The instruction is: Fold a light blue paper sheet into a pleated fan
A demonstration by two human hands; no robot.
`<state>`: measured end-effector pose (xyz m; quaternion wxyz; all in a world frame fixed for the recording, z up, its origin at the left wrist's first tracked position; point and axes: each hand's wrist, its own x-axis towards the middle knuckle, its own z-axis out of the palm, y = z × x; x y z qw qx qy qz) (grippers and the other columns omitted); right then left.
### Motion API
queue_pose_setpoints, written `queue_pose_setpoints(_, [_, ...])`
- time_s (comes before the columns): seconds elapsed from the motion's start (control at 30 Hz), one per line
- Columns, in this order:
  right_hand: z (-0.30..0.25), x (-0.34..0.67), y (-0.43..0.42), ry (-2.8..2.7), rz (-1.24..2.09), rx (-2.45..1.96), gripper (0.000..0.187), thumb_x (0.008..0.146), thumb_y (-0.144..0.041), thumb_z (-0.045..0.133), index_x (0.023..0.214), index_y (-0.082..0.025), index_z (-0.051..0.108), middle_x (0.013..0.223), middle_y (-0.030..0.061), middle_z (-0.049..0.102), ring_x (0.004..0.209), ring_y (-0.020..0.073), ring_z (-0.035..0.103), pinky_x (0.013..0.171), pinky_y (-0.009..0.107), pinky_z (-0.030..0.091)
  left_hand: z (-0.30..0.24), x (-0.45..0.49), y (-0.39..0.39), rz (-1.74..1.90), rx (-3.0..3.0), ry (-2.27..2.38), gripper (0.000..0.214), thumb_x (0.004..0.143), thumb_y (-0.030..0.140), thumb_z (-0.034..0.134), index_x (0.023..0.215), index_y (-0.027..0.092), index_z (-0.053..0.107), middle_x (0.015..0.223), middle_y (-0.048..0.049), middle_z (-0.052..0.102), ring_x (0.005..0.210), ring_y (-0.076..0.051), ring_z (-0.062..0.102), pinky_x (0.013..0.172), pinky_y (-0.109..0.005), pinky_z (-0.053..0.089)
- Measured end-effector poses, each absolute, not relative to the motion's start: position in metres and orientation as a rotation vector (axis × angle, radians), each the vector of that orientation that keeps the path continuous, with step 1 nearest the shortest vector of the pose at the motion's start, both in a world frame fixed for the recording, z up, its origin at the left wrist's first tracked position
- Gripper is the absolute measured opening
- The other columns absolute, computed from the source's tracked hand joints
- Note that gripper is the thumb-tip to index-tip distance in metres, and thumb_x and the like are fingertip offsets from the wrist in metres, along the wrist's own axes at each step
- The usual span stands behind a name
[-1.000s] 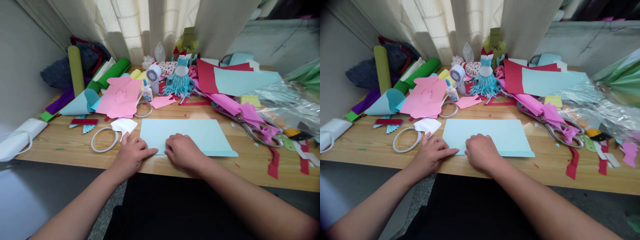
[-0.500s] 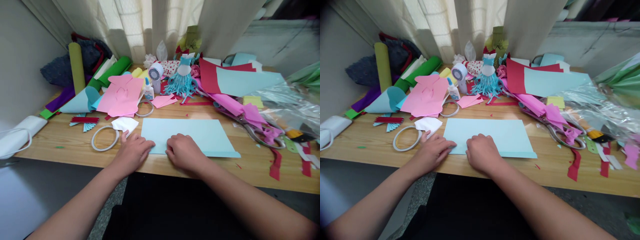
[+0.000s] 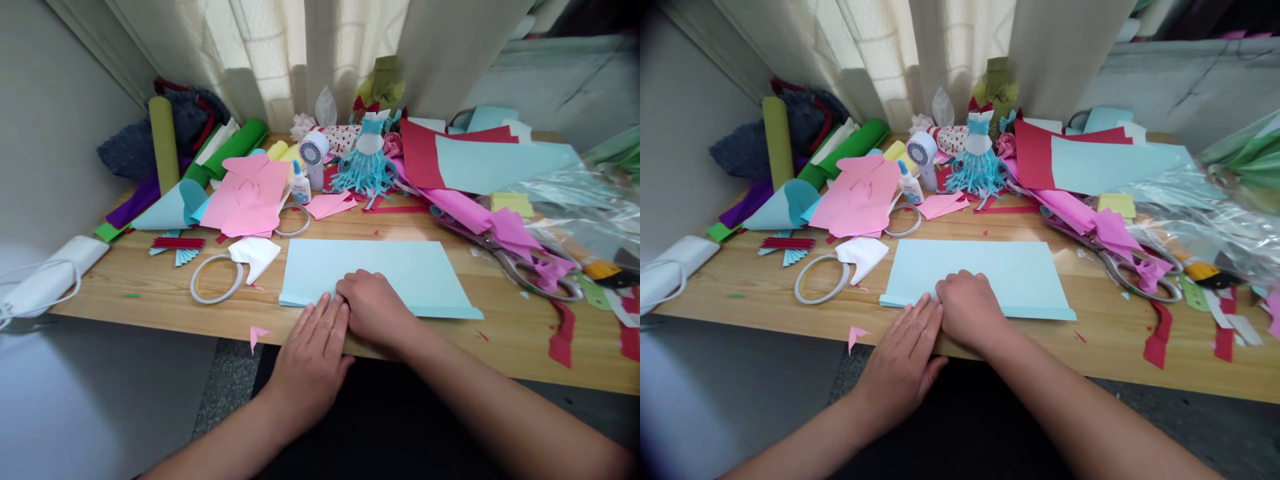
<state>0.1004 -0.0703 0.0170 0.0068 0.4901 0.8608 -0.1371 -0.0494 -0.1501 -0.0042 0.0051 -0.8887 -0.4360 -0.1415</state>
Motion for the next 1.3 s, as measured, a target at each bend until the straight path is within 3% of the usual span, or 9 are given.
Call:
queue_pose_setpoints(0.2, [0.014,0.101,-0.071,2.717,-0.426,1.547,0.014,0.081,-0.02,0.047,0.071,-0.019,0.057,0.078,0.0047,0.064,0.078,0.021,0.054,0.061,0.032,0.027,-0.013,-0.046,-0.155,-0.309,-2.696,-1.482,0.063,0.082,0.028,0.053,0.136,0.0,0.035,0.142,-0.0212,0.04,0.133,-0.032,0.035,0.105,-0.046,0.038])
queue_pose_setpoints(0.47, [0.012,0.102,-0.073,2.742,-0.422,1.576,0.013,0.082,-0.023,0.049,0.071,-0.019,0.055,0.078,0.0043,0.062,0.078,0.0204,0.052,0.063,0.032,0.027,-0.015,-0.05,-0.158,-0.209,-2.658,-1.476,0.059,0.085,0.026,0.049,0.137,0.002,0.036,0.143,-0.0185,0.038,0.134,-0.031,0.033,0.106,-0.045,0.035])
queue_pose_setpoints(0.73, [0.008,0.115,-0.081,2.722,-0.33,1.75,0.019,0.081,-0.041,0.059,0.081,-0.022,0.057,0.089,0.0054,0.058,0.086,0.0243,0.049,0.07,0.035,0.029,-0.013,-0.065,-0.161,-0.137,-2.587,-1.536,0.055,0.087,0.028,0.045,0.136,0.004,0.038,0.144,-0.0156,0.037,0.134,-0.03,0.034,0.108,-0.047,0.029])
queue_pose_setpoints(0.97, [-0.001,0.153,-0.088,2.627,-0.404,2.008,0.016,0.081,-0.038,0.058,0.088,-0.024,0.057,0.097,0.006,0.053,0.091,0.0258,0.044,0.079,0.041,0.03,-0.011,-0.081,-0.163,-0.171,-2.523,-1.611,0.055,0.086,0.028,0.047,0.135,0.003,0.041,0.141,-0.0161,0.042,0.13,-0.03,0.04,0.107,-0.046,0.029])
queue_pose_setpoints(1.3, [-0.005,0.221,-0.102,2.356,-0.33,2.187,0.017,0.083,-0.04,0.052,0.082,-0.025,0.058,0.096,0.0055,0.051,0.09,0.027,0.045,0.074,0.041,0.029,-0.016,-0.087,-0.161,-0.129,-2.502,-1.507,0.057,0.085,0.024,0.048,0.138,0.004,0.037,0.142,-0.0173,0.041,0.13,-0.031,0.04,0.106,-0.049,0.027])
